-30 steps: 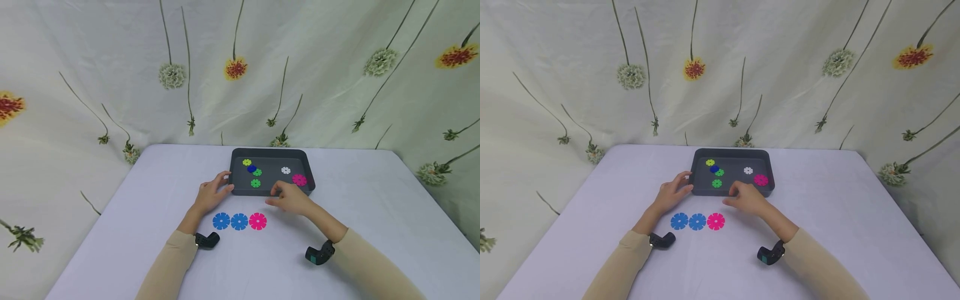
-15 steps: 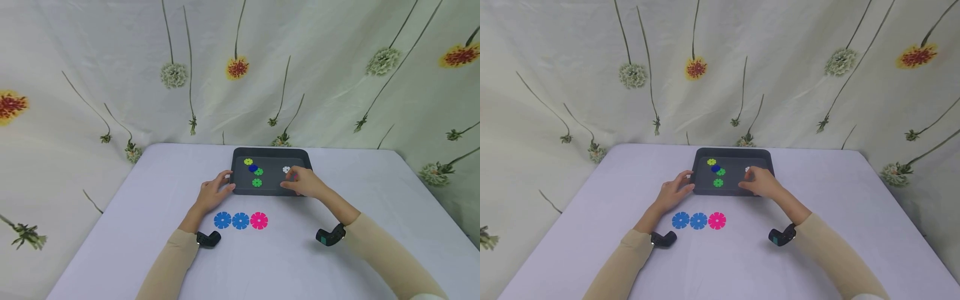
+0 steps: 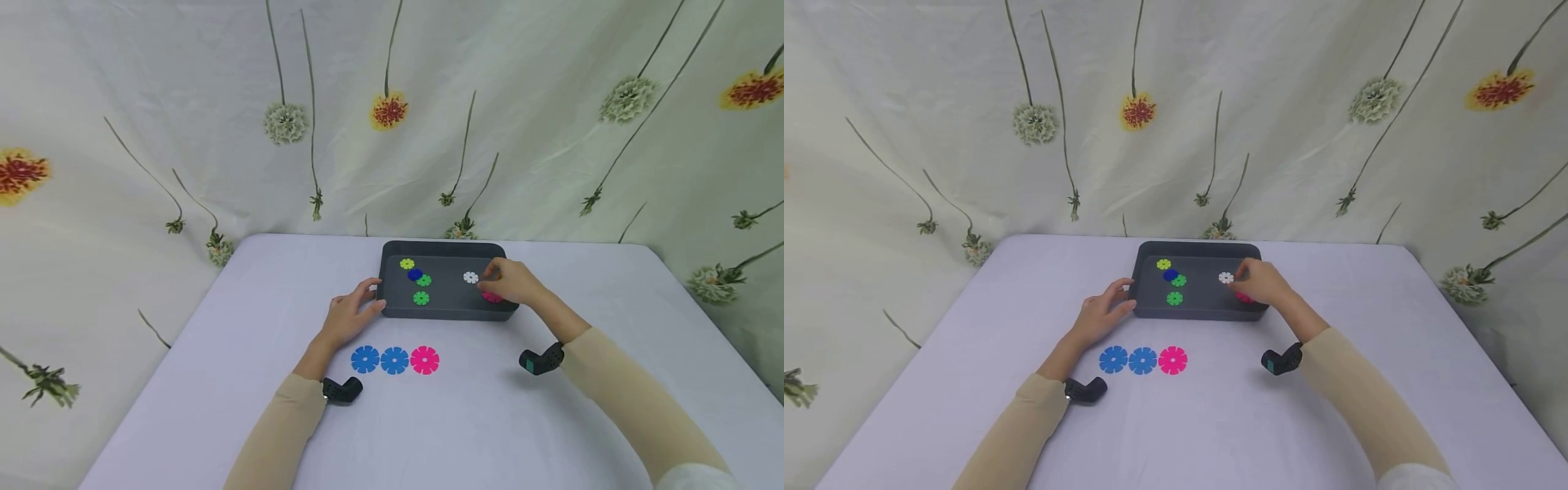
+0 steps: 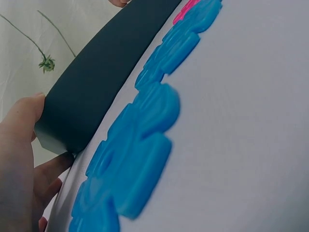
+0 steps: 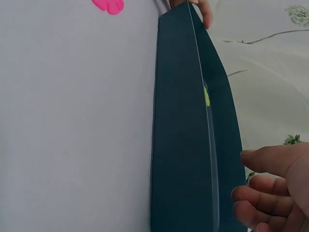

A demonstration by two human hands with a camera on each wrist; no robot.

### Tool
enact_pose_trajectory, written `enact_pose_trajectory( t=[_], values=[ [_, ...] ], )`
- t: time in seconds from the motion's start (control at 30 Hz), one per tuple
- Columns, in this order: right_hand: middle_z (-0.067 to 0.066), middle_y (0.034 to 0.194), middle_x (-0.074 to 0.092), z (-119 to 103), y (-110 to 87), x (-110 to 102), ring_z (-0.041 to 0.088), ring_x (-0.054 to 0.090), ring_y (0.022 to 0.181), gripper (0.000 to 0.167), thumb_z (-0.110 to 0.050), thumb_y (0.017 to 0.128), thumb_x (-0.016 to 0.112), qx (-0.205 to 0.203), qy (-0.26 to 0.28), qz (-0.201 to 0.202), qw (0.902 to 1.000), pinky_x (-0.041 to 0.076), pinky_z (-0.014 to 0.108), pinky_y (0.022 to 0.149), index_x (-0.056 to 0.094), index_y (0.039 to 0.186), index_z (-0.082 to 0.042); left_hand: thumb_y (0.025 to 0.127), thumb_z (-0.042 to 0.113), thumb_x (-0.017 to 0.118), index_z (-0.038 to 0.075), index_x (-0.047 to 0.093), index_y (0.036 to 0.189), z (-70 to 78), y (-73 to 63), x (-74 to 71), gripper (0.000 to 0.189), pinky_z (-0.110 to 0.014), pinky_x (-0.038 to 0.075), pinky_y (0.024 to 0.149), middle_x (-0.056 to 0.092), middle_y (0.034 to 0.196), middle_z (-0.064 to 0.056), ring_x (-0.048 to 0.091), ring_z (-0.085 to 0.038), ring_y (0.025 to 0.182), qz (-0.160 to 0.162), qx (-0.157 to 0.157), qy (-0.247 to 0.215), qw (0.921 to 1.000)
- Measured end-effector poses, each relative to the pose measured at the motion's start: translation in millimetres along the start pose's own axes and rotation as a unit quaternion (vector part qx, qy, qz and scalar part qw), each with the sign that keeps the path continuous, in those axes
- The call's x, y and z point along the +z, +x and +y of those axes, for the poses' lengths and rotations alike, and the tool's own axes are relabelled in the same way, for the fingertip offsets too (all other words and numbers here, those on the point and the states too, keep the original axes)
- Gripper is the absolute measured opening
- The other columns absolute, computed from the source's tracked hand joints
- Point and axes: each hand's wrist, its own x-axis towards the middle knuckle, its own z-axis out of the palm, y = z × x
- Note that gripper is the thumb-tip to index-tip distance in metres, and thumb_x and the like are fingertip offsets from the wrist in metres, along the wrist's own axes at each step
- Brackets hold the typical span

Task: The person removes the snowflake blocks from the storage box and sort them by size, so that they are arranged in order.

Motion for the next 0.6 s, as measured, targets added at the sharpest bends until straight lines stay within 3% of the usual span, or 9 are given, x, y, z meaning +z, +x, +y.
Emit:
enact_pose_trajectory(
  t=[0.23,0.6],
  values=[
    [0.017,0.095,0.065,11,9.2,0,0.03,0.061,0.087,0.025,-0.016,0.091,0.065,0.012,-0.037,0.009,0.9992,0.05,0.043,0.075,0.06,0.102,0.006,0.096,0.05,0.053,0.026,0.042,0.144,-0.8,-0.1,0.1,0.054,-0.055,0.017,0.107,0.057,0.136,-0.012,0.048,-0.034,0.131,-0.002,-0.001,0.0,1.0],
    [0.016,0.094,0.065,15,23.6,4,0.028,0.059,0.084,0.025,-0.008,0.087,0.069,0.033,-0.112,-0.039,0.9924,0.049,0.043,0.079,0.061,0.106,0.007,0.096,0.049,0.053,0.025,0.041,0.144,1.7,-0.8,-0.5,0.055,-0.055,0.017,0.106,0.057,0.136,-0.012,0.047,-0.033,0.131,-0.001,0.0,0.002,1.0]
  ],
)
